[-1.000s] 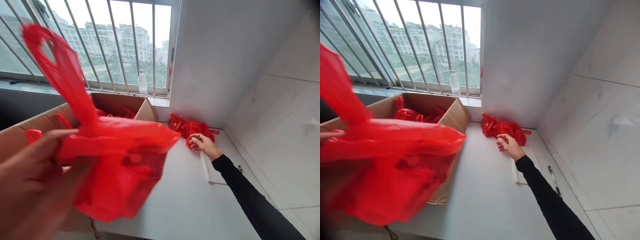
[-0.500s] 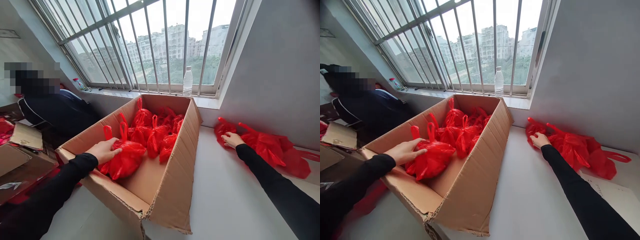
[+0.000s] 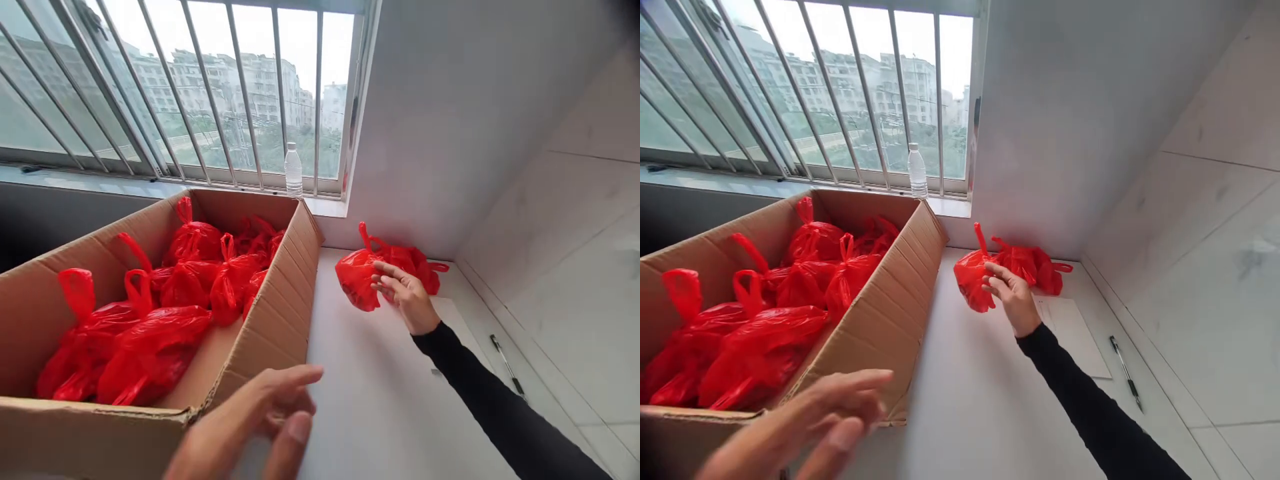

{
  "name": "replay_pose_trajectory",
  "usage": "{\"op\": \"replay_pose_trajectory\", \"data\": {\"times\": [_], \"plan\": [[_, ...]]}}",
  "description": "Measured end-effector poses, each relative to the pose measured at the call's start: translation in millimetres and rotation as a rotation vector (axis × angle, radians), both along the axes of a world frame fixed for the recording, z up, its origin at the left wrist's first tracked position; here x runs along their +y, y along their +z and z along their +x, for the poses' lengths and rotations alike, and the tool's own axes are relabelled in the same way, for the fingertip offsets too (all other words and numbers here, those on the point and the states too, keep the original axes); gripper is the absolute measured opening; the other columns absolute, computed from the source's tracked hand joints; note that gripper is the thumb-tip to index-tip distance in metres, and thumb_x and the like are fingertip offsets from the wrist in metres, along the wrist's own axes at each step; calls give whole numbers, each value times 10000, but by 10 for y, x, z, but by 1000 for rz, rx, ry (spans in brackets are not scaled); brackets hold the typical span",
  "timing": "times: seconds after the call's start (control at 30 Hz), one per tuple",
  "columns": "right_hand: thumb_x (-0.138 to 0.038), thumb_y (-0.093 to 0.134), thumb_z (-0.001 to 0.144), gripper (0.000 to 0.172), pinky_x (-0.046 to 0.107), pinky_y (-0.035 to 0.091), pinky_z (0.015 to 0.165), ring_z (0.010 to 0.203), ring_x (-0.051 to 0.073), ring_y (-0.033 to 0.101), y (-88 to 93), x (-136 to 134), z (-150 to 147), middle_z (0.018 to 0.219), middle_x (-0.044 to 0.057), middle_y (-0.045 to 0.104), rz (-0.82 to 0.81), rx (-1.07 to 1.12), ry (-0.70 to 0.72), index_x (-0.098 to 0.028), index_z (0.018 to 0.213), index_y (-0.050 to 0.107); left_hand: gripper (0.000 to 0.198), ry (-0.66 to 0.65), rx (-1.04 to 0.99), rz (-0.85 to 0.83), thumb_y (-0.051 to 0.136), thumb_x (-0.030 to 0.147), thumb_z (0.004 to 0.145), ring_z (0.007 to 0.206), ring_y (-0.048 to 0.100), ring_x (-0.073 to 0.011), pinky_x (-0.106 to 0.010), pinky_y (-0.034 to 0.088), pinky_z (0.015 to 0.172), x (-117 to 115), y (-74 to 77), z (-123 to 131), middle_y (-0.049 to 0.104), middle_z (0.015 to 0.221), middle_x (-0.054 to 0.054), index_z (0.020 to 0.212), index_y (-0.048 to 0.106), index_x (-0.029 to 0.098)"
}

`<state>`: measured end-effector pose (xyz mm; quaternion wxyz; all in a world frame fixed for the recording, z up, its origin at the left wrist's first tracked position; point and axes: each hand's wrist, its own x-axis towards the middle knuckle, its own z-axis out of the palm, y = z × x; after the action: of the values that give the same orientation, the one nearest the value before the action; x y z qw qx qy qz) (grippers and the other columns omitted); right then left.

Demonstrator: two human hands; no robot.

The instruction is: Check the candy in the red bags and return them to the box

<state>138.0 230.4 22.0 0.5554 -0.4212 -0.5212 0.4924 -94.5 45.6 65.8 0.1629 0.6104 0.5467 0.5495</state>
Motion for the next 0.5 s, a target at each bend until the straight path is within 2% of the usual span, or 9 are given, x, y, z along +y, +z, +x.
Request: {"op": "replay_pose_trajectory", "data": {"times": [0.07,0.13,0.17,0.23,0.27,0.33,0.4,0.43,0.5], "plan": [[-320,581,911,398,404,561,978,1104,218,664,-88,-663,17,1211,74,700,28,-95,102,-246,1300,627,420,-85,-20,-161,537,391,916,972,687,-218,-289,597,747,-33,-456,492,695,1159,-68,1325,591,315],[-245,550,921,491,367,595,903,1097,215,672,-168,-1242,75,1290,58,668,82,-314,346,-312,1407,539,634,-94,-30,-264,608,345,868,1286,540,-281,-430,516,1012,-13,-926,812,528,1441,-109,1469,414,294],[-212,546,912,467,362,592,903,1068,214,685,-201,-1447,127,1258,49,688,129,-415,399,-322,1365,584,699,-88,-64,-282,639,340,841,1350,481,-297,-478,449,1086,-2,-1139,910,485,1482,-124,1485,376,271],[-175,497,925,413,365,586,896,1028,210,698,-265,-1647,264,1173,37,726,148,-565,334,-319,1282,647,579,-93,-80,-338,594,322,873,1308,526,-290,-495,440,1084,2,-1468,1013,552,1411,-133,1426,446,242],[-165,468,935,398,384,572,917,1038,215,691,-304,-1651,339,1151,40,732,160,-623,239,-305,1253,660,474,-98,-83,-355,554,308,894,1245,576,-279,-483,467,1052,-7,-1574,1034,608,1335,-128,1359,512,228],[-153,454,931,419,436,527,983,1143,238,636,-404,-1540,467,1229,63,696,204,-724,113,-274,1297,619,321,-115,-76,-373,481,283,924,1105,651,-255,-437,524,961,-31,-1678,1043,683,1183,-114,1205,614,203],[-146,528,879,474,467,470,1044,1200,252,590,-520,-1384,549,1287,75,661,272,-798,180,-251,1339,575,283,-128,-68,-370,465,289,928,1030,675,-241,-393,549,897,-45,-1682,1026,707,1113,-107,1120,647,188],[-139,563,847,477,466,454,1054,1170,248,603,-576,-1321,577,1257,68,676,281,-813,242,-247,1311,589,281,-130,-61,-366,463,297,930,1012,680,-236,-373,554,874,-48,-1667,1007,713,1101,-105,1102,654,186],[-138,580,825,358,433,477,996,999,219,660,-667,-1249,630,1083,38,732,240,-813,298,-238,1160,654,293,-115,-41,-358,451,300,932,1001,681,-231,-349,553,850,-50,-1637,949,718,1102,-105,1098,662,183]]}}
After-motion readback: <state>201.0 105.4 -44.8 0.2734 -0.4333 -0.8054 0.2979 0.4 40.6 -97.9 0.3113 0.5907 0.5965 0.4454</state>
